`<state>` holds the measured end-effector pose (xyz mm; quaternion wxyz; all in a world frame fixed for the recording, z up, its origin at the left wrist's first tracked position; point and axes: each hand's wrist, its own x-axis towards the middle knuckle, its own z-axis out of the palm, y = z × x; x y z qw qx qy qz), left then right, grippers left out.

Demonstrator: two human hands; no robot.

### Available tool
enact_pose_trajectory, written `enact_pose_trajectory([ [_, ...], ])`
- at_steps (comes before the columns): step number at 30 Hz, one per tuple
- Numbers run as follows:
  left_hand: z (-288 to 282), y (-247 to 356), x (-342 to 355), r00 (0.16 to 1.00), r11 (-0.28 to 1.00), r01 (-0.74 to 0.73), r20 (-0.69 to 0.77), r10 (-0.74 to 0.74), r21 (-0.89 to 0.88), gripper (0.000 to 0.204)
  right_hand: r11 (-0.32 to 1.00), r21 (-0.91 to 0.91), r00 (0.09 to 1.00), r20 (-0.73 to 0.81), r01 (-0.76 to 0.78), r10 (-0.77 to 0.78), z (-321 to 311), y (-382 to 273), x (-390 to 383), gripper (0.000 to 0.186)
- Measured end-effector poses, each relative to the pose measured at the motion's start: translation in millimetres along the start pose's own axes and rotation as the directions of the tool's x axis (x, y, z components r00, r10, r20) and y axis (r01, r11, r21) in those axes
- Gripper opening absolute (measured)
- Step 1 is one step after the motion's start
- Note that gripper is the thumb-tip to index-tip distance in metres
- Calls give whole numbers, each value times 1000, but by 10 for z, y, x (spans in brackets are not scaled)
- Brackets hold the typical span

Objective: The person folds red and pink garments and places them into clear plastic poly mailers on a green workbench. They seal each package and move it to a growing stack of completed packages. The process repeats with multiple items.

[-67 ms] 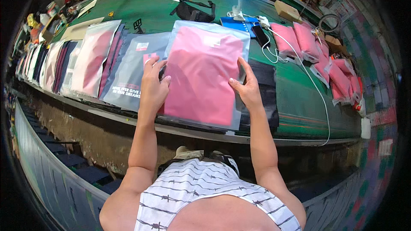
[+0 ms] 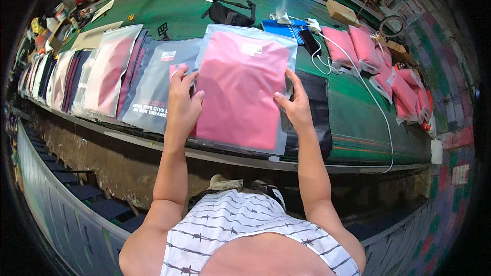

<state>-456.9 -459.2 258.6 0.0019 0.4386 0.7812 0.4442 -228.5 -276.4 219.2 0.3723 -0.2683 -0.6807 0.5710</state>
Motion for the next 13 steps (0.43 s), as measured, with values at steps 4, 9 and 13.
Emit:
enact_pose_trajectory([
  [4,41,309,-86,987,985,-156,-17,157,68,45,976,100,971,-119,-195,207,-231,-69,-204,63],
  [9,250,788,-233,927,909,-344,73,369,-237,45,961,160,956,-158,-224,249,-577,14,-415,56],
  [13,528,1144,-514,829,834,-299,307,468,-464,47,913,146,899,-173,-380,402,-1062,385,-675,57],
])
